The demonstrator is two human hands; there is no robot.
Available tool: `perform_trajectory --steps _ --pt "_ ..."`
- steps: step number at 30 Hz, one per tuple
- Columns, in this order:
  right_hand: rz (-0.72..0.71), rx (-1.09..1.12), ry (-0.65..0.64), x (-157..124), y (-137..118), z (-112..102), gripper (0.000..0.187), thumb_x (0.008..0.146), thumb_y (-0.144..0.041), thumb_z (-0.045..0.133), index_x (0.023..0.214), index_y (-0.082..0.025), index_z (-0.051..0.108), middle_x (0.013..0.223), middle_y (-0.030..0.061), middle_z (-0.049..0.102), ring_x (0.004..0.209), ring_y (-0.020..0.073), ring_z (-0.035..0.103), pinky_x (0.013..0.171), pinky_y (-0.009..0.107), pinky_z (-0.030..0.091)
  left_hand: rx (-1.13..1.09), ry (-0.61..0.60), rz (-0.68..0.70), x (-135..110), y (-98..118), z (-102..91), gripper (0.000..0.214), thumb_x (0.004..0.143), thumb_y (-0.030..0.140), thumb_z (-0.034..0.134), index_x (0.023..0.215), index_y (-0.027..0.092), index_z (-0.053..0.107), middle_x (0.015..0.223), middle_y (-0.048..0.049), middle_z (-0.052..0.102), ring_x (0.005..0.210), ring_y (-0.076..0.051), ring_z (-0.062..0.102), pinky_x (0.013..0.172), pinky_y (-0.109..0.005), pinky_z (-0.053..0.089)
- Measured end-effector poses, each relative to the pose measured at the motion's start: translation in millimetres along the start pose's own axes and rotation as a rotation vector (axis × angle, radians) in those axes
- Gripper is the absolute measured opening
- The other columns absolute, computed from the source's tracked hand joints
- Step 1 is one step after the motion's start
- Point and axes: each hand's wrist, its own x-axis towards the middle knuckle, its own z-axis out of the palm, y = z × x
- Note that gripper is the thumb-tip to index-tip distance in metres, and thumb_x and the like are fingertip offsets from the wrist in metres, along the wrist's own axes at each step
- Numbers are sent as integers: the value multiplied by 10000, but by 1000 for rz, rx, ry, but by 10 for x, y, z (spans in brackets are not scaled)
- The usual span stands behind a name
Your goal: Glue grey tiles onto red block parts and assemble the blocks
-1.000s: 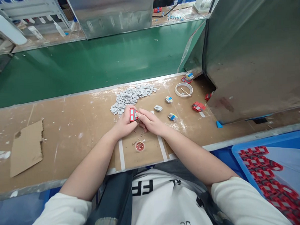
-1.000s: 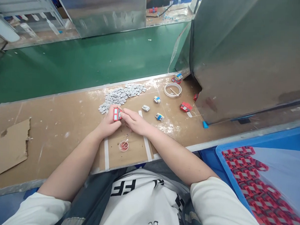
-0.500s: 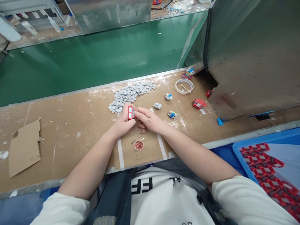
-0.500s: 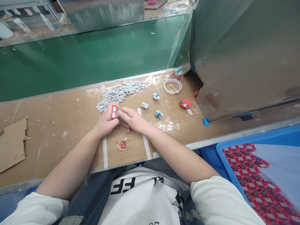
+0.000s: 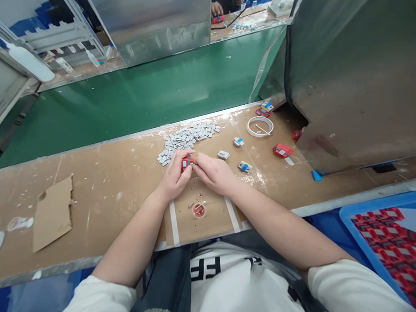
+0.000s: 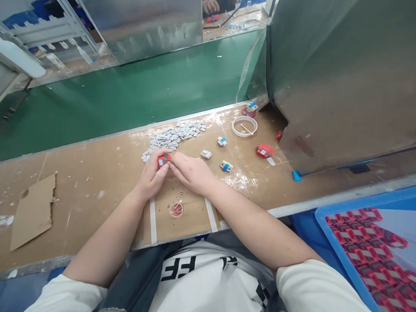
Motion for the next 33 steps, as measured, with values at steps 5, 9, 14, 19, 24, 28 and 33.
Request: perform_trajectory --steps 5,9,14,19,24,28,33 --pt "-66 -102 7 -16 -21 17 320 1172 -359 312 1050 -204 563 999 74 649 823 199 589 707 311 359 62 41 118 -30 -20 19 321 1057 275 459 1374 222 456 1252 -107 611 1155 -242 616 1023 -412 516" --pt "-82 -113 -9 -24 -36 15 333 1178 -370 299 1035 -211 554 974 67 645 819 193 585 673 304 328 48 52 198 -42 -50 33 279 1057 271 454 1332 232 421 1188 -92 581 1090 -232 606 964 -407 524" --pt "-76 -94 -16 -33 -59 -1 333 1174 -377 295 1008 -214 534 941 63 636 793 191 571 655 312 297 30 40 239 -38 -65 35 265 1058 260 447 1316 248 391 1175 -90 561 1099 -237 595 956 -425 522" --pt "40 80 4 -52 -138 37 282 1144 -377 364 928 -235 476 871 25 581 745 178 517 680 300 331 72 51 240 -45 -79 55 255 1055 270 453 1301 259 387 1185 -101 562 1111 -254 603 939 -446 525" --pt "137 299 58 -31 -178 71 306 1128 -393 405 861 -245 413 812 -12 508 719 165 486 690 295 365 92 80 189 -51 -41 72 256 1050 280 470 1296 252 403 1187 -94 558 1114 -247 596 940 -415 518" --pt "125 299 33 7 -128 6 288 1128 -380 387 877 -245 428 820 -3 528 739 178 506 713 307 381 -15 -15 -23 -59 16 52 295 1038 280 455 1325 238 401 1212 -92 573 1052 -224 605 933 -389 527" --pt "120 105 -119 18 -66 -74 156 1085 -336 433 970 -240 477 884 24 600 742 203 545 677 313 331 -99 -67 -149 -52 10 32 322 994 252 488 1305 241 410 1173 -69 575 978 -206 599 893 -366 528"
